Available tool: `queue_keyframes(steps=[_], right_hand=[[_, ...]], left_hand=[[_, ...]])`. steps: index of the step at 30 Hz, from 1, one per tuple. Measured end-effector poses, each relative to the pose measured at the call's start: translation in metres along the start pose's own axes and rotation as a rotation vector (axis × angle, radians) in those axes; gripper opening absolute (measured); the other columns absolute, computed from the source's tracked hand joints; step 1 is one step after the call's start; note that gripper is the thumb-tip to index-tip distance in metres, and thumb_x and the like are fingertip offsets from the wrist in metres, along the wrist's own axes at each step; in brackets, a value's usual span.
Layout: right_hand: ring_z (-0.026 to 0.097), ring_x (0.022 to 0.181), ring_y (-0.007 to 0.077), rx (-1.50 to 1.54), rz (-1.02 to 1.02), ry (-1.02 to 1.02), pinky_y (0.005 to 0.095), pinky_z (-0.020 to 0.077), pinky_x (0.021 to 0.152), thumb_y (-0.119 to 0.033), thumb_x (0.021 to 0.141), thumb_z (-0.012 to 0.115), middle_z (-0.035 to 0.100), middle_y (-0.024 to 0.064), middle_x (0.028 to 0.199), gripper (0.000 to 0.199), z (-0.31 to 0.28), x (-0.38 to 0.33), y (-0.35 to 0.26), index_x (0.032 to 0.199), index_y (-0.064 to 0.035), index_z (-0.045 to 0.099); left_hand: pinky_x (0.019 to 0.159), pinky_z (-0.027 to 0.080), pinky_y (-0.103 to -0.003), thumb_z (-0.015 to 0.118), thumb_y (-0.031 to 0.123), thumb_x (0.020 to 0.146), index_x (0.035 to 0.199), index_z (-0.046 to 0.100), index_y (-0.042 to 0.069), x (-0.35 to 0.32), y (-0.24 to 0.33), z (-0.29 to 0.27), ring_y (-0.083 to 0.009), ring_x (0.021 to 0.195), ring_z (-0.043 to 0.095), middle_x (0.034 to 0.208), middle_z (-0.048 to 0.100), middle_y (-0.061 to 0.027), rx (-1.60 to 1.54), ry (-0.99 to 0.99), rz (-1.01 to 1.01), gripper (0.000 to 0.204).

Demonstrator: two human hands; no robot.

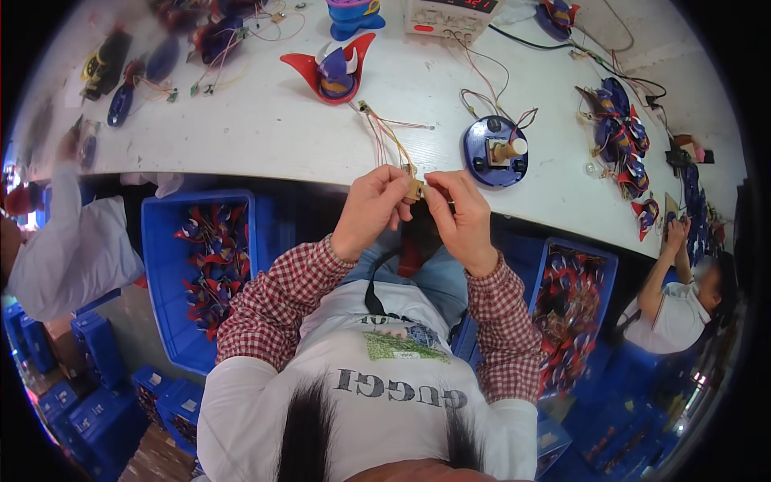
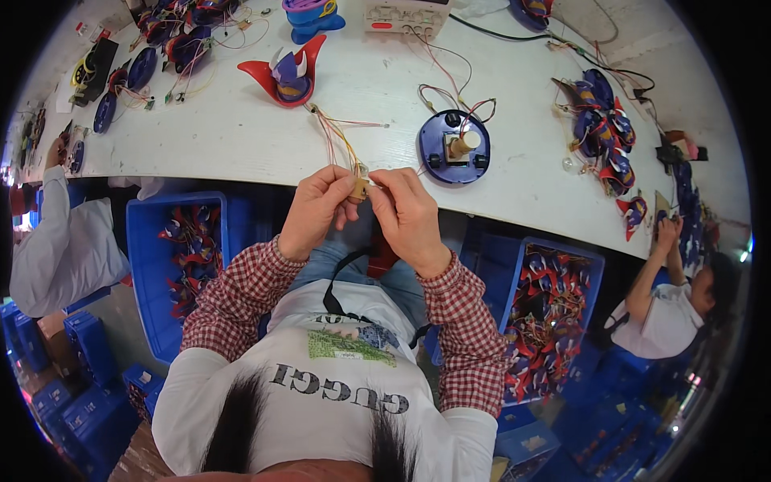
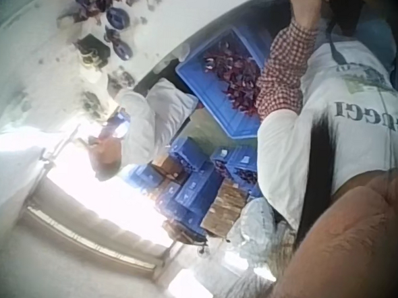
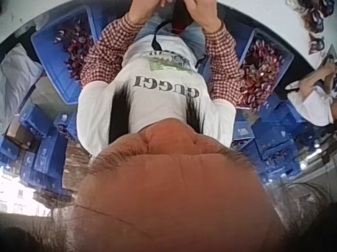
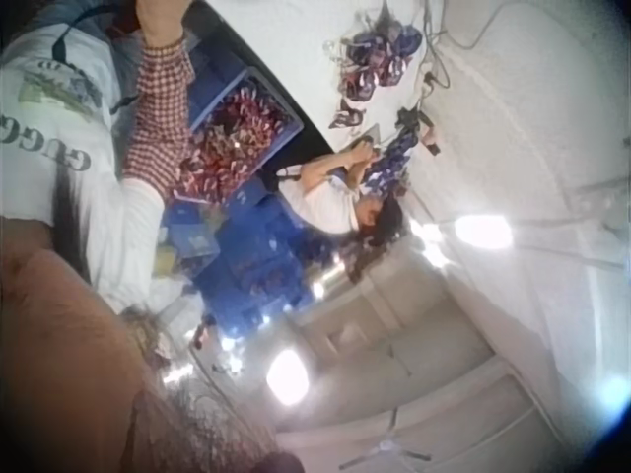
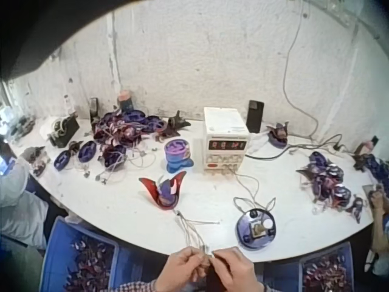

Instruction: Assembling and testing small electronic toy fans at a factory workbench.

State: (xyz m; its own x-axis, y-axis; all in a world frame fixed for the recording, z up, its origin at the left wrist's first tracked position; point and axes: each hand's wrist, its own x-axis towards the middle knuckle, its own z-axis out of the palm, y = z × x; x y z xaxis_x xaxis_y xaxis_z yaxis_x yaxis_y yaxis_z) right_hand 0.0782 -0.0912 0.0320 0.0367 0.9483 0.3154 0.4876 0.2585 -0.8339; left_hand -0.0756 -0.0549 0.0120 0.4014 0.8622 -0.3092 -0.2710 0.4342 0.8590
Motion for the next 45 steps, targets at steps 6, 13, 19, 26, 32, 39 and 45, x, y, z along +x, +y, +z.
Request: queue_keyframes(steps=[6,13,19,26,32,39,45], right_hand=[[0.053,0.064,0.0163,-0.013,-0.047,-0.077,0.0246,0.0428,0.056,0.0,0.082,0.062,0.058,0.0073,0.088,0.016,0.009,-0.002,0.01,0.097,-0.0002,0.06],[0.053,0.065,0.0177,0.07,0.078,-0.021,0.0257,0.0439,0.057,0.004,0.079,0.062,0.057,0.0087,0.09,0.018,0.017,-0.005,0.003,0.097,-0.0004,0.06],[0.053,0.069,0.0186,-0.142,-0.149,0.035,0.026,0.0443,0.058,0.007,0.078,0.062,0.057,0.01,0.09,0.018,0.023,-0.004,0.003,0.095,0.0005,0.06],[0.052,0.069,0.0198,-0.35,-0.417,-0.025,0.027,0.0447,0.059,0.007,0.076,0.063,0.057,0.0104,0.09,0.021,0.026,-0.009,0.011,0.096,0.0007,0.06],[0.052,0.069,0.0188,-0.082,-0.162,-0.04,0.0267,0.0443,0.06,0.005,0.08,0.061,0.057,0.0098,0.089,0.017,0.03,-0.01,0.012,0.097,0.0006,0.06],[0.051,0.069,0.0178,-0.097,-0.048,-0.048,0.025,0.0438,0.06,-0.001,0.086,0.058,0.056,0.0087,0.088,0.013,0.036,-0.006,0.01,0.099,0.0011,0.061],[0.05,0.07,0.0204,0.116,0.222,0.024,0.0278,0.043,0.063,-0.005,0.083,0.061,0.055,0.0088,0.086,0.018,0.022,0.019,0.018,0.1,-0.0006,0.061]], left_hand=[[0.039,0.038,-0.016,0.054,0.011,0.09,0.091,0.057,-0.001,-0.003,0.002,-0.001,-0.0078,0.049,0.052,0.068,0.058,-0.0058,0.093,0.021,0.059,0.013],[0.038,0.039,-0.015,0.054,0.009,0.09,0.089,0.056,-0.001,-0.003,-0.001,-0.002,-0.0074,0.048,0.052,0.066,0.058,-0.0056,0.128,0.067,0.106,0.009],[0.037,0.04,-0.016,0.054,0.008,0.091,0.088,0.055,0.0,0.0,-0.002,-0.006,-0.0067,0.047,0.051,0.066,0.058,-0.0053,0.071,0.079,0.083,0.008],[0.036,0.04,-0.016,0.054,0.007,0.09,0.087,0.055,0.0,-0.005,-0.007,-0.009,-0.0066,0.046,0.051,0.065,0.057,-0.0051,0.066,0.102,0.056,0.008],[0.036,0.039,-0.016,0.054,0.006,0.088,0.085,0.056,0.0,-0.008,-0.009,-0.013,-0.0066,0.046,0.051,0.064,0.057,-0.0044,0.151,0.12,0.118,0.007],[0.036,0.038,-0.016,0.056,0.005,0.086,0.083,0.058,0.001,-0.007,-0.004,-0.012,-0.0062,0.045,0.051,0.062,0.057,-0.0034,0.089,0.083,0.121,0.006],[0.04,0.041,-0.019,0.058,0.008,0.086,0.084,0.06,0.0,-0.005,0.003,-0.034,-0.0098,0.046,0.052,0.061,0.057,-0.0037,0.262,0.071,0.094,0.008]])
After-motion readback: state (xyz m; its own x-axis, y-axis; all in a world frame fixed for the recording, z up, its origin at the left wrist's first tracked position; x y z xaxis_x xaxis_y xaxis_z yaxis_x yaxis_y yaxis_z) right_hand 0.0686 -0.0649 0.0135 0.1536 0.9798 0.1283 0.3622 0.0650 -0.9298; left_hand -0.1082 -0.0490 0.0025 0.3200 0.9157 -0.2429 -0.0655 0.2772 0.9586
